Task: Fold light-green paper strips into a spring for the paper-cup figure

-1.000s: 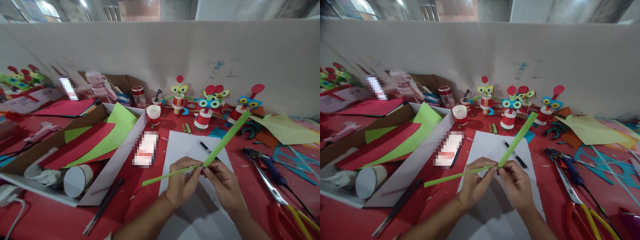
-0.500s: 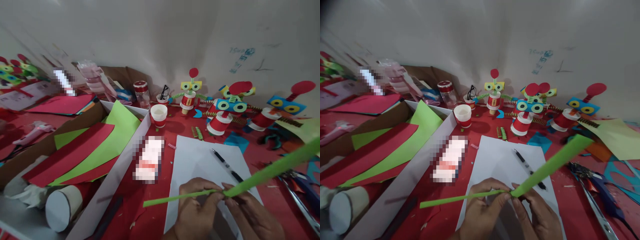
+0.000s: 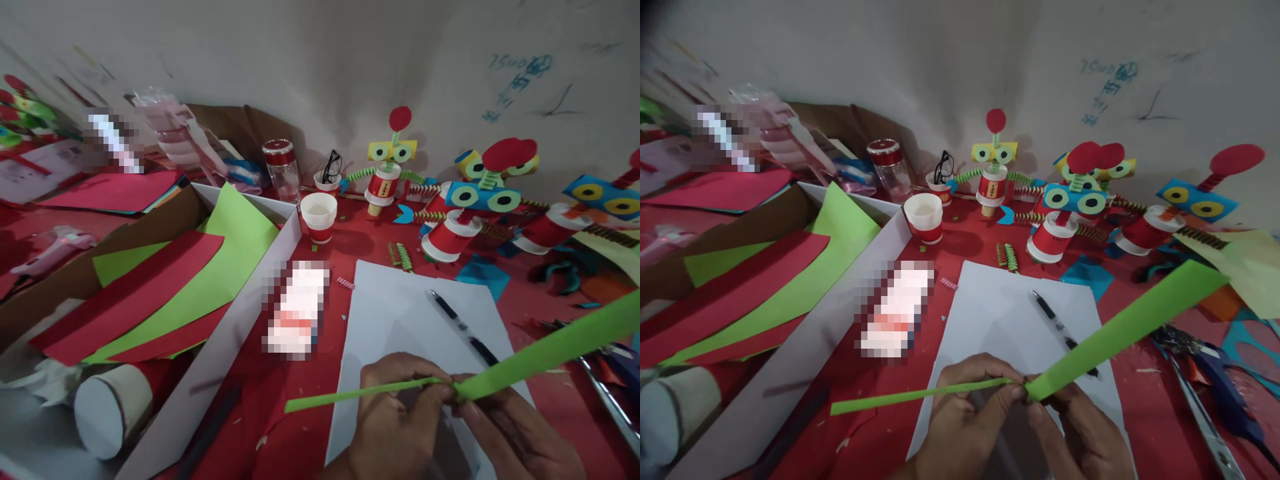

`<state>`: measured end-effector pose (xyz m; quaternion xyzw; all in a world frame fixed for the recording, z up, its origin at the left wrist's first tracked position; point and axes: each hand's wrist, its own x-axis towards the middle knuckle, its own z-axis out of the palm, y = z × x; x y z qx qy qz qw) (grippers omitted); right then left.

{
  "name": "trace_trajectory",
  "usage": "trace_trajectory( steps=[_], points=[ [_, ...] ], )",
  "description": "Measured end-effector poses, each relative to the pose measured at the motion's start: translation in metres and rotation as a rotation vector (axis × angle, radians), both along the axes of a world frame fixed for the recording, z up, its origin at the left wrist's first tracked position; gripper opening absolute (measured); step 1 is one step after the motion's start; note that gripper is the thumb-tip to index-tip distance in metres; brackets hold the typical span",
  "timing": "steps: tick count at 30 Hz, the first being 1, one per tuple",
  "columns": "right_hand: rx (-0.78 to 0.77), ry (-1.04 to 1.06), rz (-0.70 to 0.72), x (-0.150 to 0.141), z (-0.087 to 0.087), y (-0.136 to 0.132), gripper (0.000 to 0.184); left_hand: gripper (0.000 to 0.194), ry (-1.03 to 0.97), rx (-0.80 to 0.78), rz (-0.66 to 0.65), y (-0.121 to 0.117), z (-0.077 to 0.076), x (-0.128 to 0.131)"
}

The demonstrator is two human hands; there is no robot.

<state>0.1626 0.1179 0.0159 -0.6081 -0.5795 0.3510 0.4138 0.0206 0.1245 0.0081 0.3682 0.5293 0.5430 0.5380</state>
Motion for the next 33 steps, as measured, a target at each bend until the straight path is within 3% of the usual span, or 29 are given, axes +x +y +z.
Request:
trace_trajectory(
  steps=[6, 13, 19, 26, 33],
  points=[
    [-0.022, 0.127, -0.048, 0.009, -0.013, -0.006, 0.020, 0.008, -0.043, 0.200, -0.045, 0.004, 0.017, -0.003],
    [-0.020, 0.153, -0.024, 0.013, -0.019, -0.004, 0.021, 0.005, -0.240, 0.118, -0.034, 0.005, 0.019, 0.000],
    [0.041, 0.205, -0.065, 0.012, -0.012, -0.005, 0.014, 0.016, -0.319, 0.231, -0.230, 0.007, 0.016, -0.006],
    [0.024, 0.299, -0.002, 0.005, -0.007, -0.005, 0.012, 0.023, -0.641, -0.115, -0.271, 0.014, 0.010, -0.004],
    [0.039, 0.209, 0.003, 0.004, -0.010, -0.010, 0.017, 0.029, -0.718, -0.250, -0.329, 0.016, 0.011, -0.007]
  ],
)
